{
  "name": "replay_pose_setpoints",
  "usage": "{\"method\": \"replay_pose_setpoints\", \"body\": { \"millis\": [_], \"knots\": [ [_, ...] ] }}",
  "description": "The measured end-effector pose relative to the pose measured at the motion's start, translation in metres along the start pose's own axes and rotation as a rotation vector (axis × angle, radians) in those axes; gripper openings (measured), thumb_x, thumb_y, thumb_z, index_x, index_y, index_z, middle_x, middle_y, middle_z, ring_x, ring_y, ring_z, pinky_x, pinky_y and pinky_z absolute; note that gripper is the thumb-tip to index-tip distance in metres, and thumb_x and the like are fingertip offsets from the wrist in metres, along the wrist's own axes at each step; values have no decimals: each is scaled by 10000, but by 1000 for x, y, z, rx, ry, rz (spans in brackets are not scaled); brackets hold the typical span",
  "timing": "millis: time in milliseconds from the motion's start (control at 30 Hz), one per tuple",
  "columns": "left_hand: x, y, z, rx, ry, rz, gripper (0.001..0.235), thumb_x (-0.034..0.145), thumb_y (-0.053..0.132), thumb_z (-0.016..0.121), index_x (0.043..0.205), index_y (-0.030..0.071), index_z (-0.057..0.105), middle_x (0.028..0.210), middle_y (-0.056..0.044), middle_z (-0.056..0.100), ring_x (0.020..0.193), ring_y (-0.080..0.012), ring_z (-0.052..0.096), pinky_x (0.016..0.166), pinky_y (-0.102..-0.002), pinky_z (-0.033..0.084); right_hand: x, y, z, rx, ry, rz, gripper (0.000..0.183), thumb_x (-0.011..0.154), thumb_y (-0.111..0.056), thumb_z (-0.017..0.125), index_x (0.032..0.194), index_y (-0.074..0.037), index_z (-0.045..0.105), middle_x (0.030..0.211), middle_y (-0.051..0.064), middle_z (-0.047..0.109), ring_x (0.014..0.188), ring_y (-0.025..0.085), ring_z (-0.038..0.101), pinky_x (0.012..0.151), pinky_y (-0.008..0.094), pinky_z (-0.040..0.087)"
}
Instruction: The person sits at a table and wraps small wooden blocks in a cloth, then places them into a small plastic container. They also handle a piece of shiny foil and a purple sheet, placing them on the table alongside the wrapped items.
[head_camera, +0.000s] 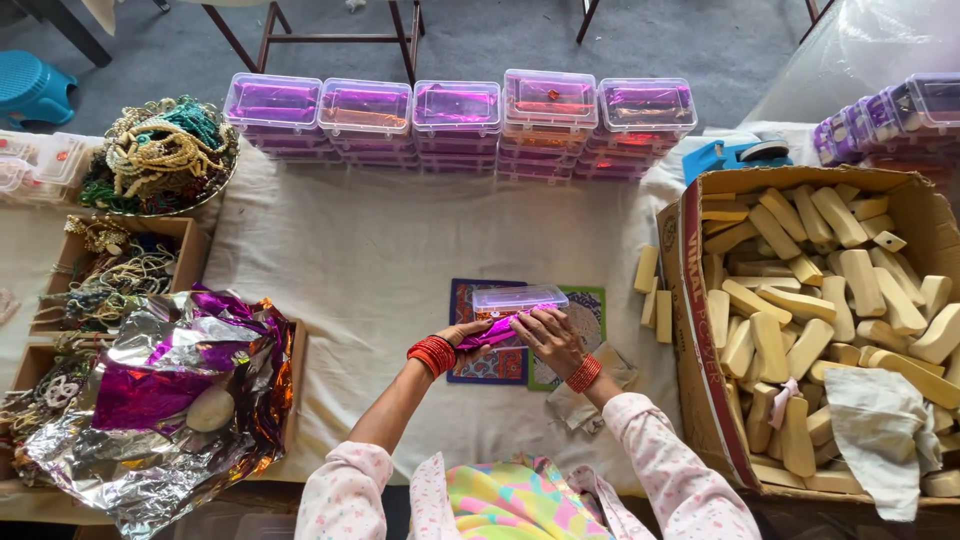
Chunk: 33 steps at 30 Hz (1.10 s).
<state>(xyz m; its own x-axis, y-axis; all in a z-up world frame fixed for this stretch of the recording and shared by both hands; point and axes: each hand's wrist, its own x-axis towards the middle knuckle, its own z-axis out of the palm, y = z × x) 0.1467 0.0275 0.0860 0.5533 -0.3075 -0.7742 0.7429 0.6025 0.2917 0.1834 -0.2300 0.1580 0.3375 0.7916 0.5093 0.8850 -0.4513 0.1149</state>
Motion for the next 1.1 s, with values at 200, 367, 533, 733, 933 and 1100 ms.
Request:
{"method": "replay_pose_setpoints", "body": {
  "millis": [200, 367, 533, 733, 933, 1100],
  "knots": [
    [17, 2, -3, 59, 75, -20, 348, 841, 240, 841, 1053, 14, 683, 958, -122, 730, 754, -201, 723, 613, -262, 653, -8, -8, 12, -33, 20, 30, 534, 870, -91, 652, 1402, -130, 623, 1321, 39, 679, 1216, 211, 634, 1080, 408, 477],
    [23, 1, -7, 198, 137, 12, 307, 838, 202, 828, 1043, 0, 721, 952, -128, 743, 741, -219, 733, 613, -279, 661, -17, -14, 25, -10, 38, 56, 448, 869, -91, 652, 1314, -111, 689, 1234, 52, 721, 1105, 215, 683, 979, 389, 526],
    [-10, 12, 10, 543, 178, 38, 367, 869, 317, 815, 1037, -2, 745, 951, -175, 770, 722, -212, 745, 489, -269, 533, -22, -25, 28, 16, 31, 91, 386, 863, -113, 649, 1242, -86, 713, 1193, 73, 740, 1056, 227, 714, 915, 389, 549],
    [-37, 38, 38, 869, 249, 139, 601, 871, 491, 725, 1241, 31, 613, 1043, -123, 699, 803, -203, 720, 650, -356, 644, -33, -23, 45, -29, 44, 143, 350, 901, -101, 636, 1235, -122, 741, 1190, 72, 755, 1053, 229, 718, 856, 382, 558],
    [-24, 55, 38, 1107, 417, 413, 555, 911, 486, 696, 1233, 35, 699, 1055, -122, 775, 897, -206, 757, 794, -362, 624, -38, -13, 55, -4, -26, 168, 338, 860, -125, 650, 1182, -102, 752, 1143, 83, 762, 1036, 239, 736, 899, 420, 583],
    [15, 30, 7, 1044, 391, 784, 357, 885, 213, 758, 1187, 33, 700, 1086, -114, 780, 998, -207, 760, 896, -344, 609, -32, -15, 65, -25, -116, 163, 290, 856, -108, 663, 1128, -110, 764, 1130, 97, 767, 987, 240, 742, 879, 423, 586]
  ]
}}
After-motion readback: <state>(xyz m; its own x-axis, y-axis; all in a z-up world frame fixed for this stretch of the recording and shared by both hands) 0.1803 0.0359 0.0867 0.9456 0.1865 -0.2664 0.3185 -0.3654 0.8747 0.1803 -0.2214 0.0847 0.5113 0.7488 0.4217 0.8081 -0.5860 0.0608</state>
